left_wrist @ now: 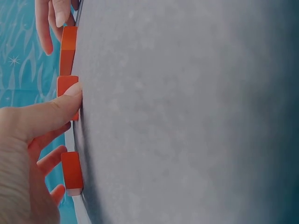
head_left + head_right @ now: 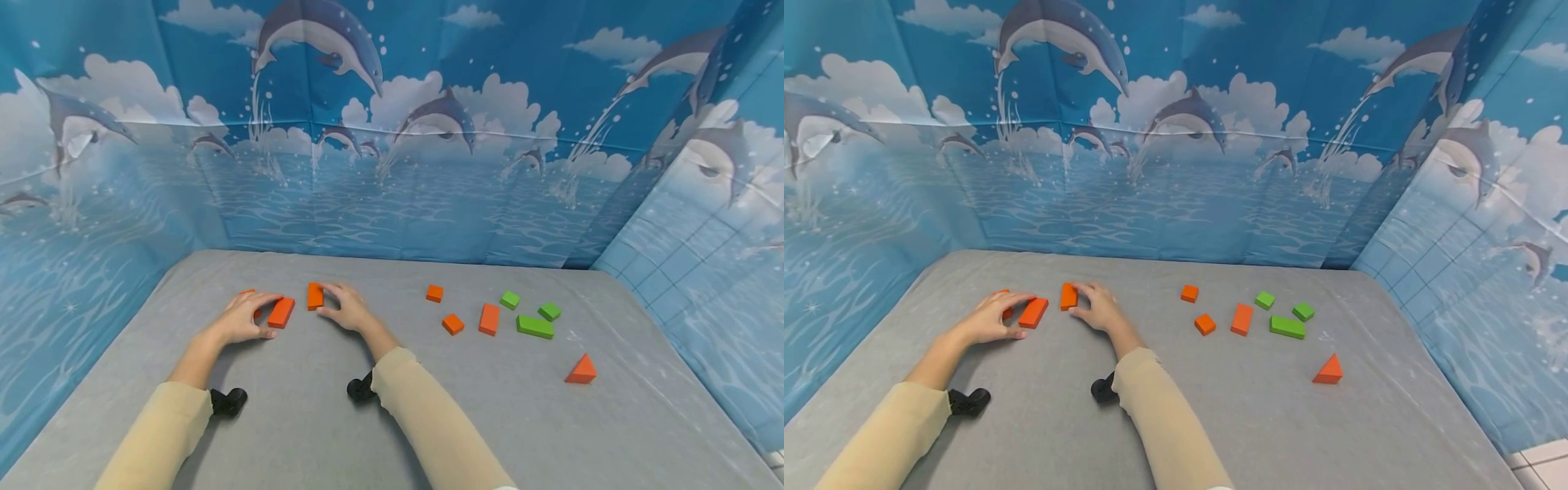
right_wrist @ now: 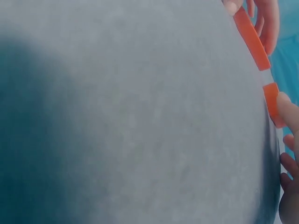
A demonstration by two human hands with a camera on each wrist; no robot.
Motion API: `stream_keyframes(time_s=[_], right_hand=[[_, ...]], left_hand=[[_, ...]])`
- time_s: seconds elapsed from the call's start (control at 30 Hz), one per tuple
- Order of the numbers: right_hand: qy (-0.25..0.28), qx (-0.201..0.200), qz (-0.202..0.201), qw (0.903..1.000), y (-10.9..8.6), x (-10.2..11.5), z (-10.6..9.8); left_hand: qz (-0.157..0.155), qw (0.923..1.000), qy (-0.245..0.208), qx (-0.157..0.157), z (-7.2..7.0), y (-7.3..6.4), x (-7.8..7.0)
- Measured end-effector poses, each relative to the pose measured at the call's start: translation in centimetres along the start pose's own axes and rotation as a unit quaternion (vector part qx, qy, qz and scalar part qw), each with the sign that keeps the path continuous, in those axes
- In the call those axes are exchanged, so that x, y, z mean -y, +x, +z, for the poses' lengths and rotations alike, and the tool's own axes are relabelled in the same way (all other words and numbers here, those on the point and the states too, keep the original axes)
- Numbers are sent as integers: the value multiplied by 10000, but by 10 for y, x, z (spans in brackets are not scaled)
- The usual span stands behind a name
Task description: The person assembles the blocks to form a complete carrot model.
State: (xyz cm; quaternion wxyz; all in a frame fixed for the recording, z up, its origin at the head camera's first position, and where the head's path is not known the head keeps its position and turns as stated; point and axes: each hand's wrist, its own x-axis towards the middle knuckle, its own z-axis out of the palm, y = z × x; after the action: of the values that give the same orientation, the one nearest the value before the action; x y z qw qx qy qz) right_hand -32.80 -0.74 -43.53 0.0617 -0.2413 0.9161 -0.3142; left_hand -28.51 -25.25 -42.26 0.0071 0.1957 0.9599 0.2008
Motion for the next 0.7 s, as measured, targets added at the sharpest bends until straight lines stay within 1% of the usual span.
stream_keyframes(time_s=[0.13,0.27,0.5,0.7], right_hand=[[-281,123,132,9994,0,1,3],[-428,167,86,9989,0,-1,4],[-161,26,-228,9996,-2,-6,4],[69,-1,-488,9988,-4,-9,2]], left_hand=[[-49,10000,-26,16,0,-1,-1],[-82,10000,-22,32,-1,-1,-2],[-51,10000,9,27,-1,-1,0],[-70,10000,-30,37,-1,-1,1]])
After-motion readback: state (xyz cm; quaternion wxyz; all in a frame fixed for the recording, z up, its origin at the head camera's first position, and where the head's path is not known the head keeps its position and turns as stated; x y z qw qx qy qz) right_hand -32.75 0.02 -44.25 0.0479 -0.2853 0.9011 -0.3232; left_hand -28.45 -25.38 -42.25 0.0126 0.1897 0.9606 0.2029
